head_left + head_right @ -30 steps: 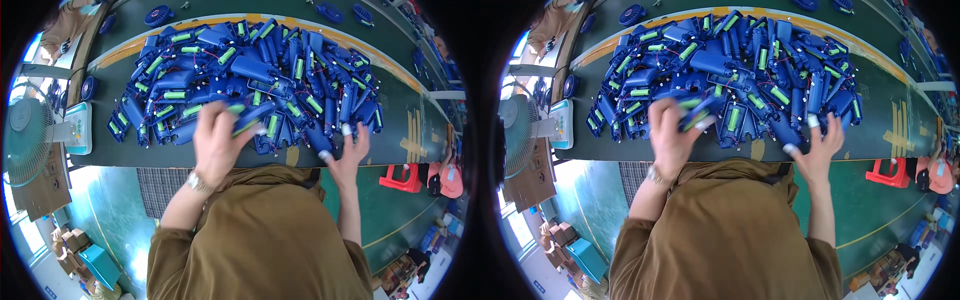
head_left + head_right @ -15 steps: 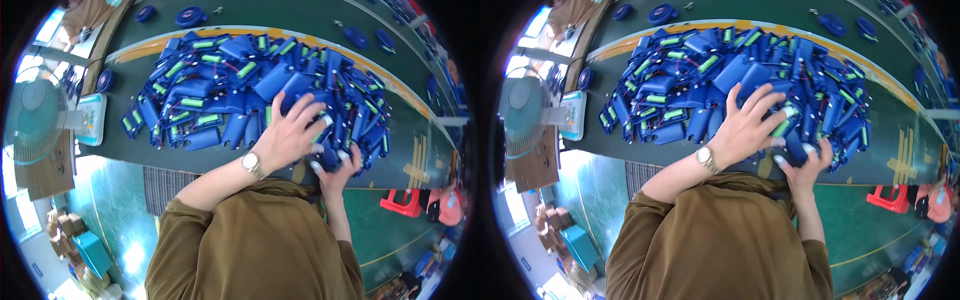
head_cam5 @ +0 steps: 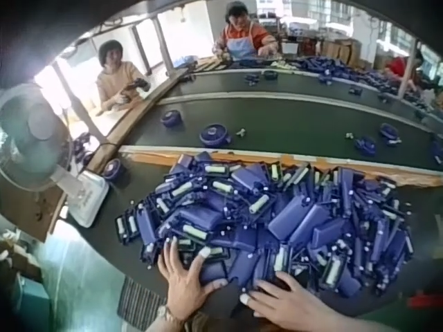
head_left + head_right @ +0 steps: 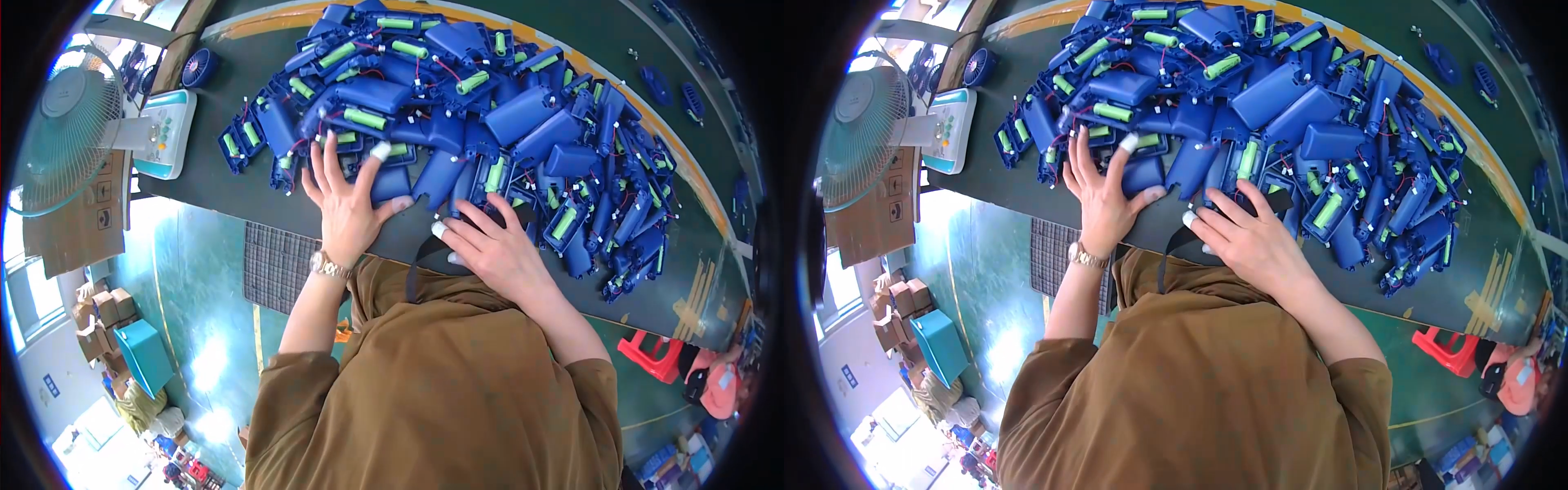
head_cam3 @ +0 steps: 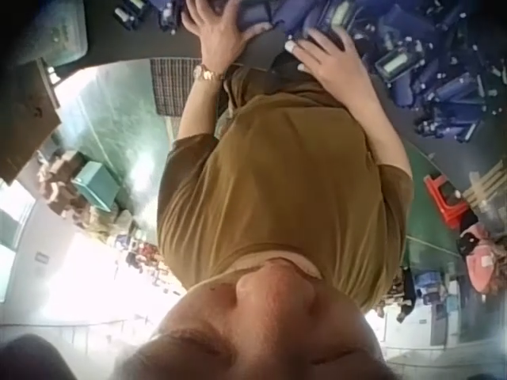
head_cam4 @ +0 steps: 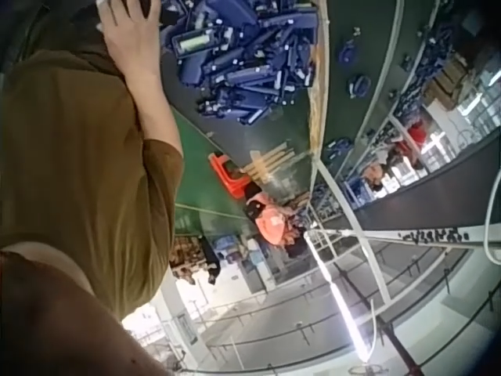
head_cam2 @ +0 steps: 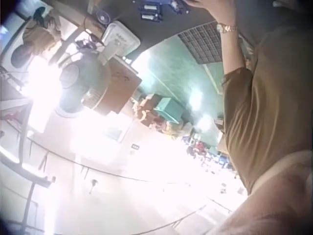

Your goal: The person assembles a handheld fan by hand, inserting a battery and other internal components into a plastic casing.

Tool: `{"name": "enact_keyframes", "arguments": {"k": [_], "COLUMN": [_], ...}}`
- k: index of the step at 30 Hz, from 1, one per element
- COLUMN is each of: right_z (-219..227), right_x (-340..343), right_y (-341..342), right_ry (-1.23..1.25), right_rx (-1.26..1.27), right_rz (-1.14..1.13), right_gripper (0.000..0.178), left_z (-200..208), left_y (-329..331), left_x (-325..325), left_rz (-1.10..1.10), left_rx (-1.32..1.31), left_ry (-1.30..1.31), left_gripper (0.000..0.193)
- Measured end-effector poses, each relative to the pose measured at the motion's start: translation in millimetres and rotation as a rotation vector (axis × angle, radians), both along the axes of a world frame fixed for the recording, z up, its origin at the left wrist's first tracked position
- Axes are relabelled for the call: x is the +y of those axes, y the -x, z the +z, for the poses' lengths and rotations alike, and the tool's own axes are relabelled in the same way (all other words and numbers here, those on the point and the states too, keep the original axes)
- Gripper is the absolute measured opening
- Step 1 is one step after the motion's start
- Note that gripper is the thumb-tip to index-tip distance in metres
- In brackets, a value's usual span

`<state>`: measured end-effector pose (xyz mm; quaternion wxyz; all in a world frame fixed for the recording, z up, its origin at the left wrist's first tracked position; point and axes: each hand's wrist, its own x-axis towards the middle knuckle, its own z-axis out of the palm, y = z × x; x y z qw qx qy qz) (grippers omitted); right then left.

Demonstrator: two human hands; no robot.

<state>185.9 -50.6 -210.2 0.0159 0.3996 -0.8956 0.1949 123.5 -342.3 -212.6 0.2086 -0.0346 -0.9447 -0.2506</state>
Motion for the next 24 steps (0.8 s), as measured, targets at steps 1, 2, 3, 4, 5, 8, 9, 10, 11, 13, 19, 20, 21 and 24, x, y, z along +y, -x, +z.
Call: {"name": "enact_keyframes", "arguments": {"k": [1, 2, 3, 4, 5, 8, 9, 10, 11, 13, 19, 20, 21, 24], "right_z": [-4, -6, -8, -8, 1, 22, 23, 22, 12, -17, -13, 5, 36, 79], "right_x": [-5, -7, -10, -13, -20, -51, -69, -94, -125, -193, -182, -160, -131, -43], "right_y": [-3, -6, -9, -12, -12, -18, -16, -13, -17, -45, -61, -46, -30, -24], "right_ry": [-0.009, -0.021, -0.032, -0.04, 0.114, 0.416, 0.445, 0.478, 0.45, 0.358, 0.447, 0.361, 0.27, 0.537], "right_rx": [0.005, 0.011, 0.018, 0.027, 0.007, 0.0, -0.059, -0.118, -0.164, -0.173, -0.048, -0.166, -0.284, -0.388], "right_rz": [0.014, 0.024, 0.034, 0.043, 0.06, 0.063, 0.164, 0.284, 0.428, 0.693, 0.584, 0.527, 0.471, 0.14], "right_gripper": [0.036, 0.032, 0.028, 0.024, 0.02, 0.021, 0.019, 0.017, 0.017, 0.016, 0.016, 0.019, 0.022, 0.025], "left_z": [-6, -10, -12, -12, -10, -7, 0, 2, 18, 44, 110, 118, 123, 146], "left_y": [5, 6, 6, 4, -1, -8, -11, -17, -3, 5, 71, 76, 81, 89], "left_x": [-4, -5, -13, -17, -20, -39, -52, -53, -66, -78, -109, -108, -105, -53], "left_rz": [0.006, 0.007, 0.008, 0.009, 0.013, 0.0, -0.012, -0.007, -0.052, -0.1, -0.026, -0.004, 0.021, 0.028], "left_rx": [0.0, 0.002, 0.005, 0.01, 0.02, 0.04, 0.047, 0.057, 0.049, 0.045, 0.129, 0.143, 0.155, 0.201], "left_ry": [-0.004, -0.01, -0.015, -0.018, -0.014, -0.004, 0.004, 0.017, -0.019, -0.04, -0.039, -0.044, -0.052, -0.114], "left_gripper": [0.062, 0.063, 0.063, 0.063, 0.063, 0.064, 0.064, 0.064, 0.06, 0.055, 0.055, 0.055, 0.055, 0.055]}}
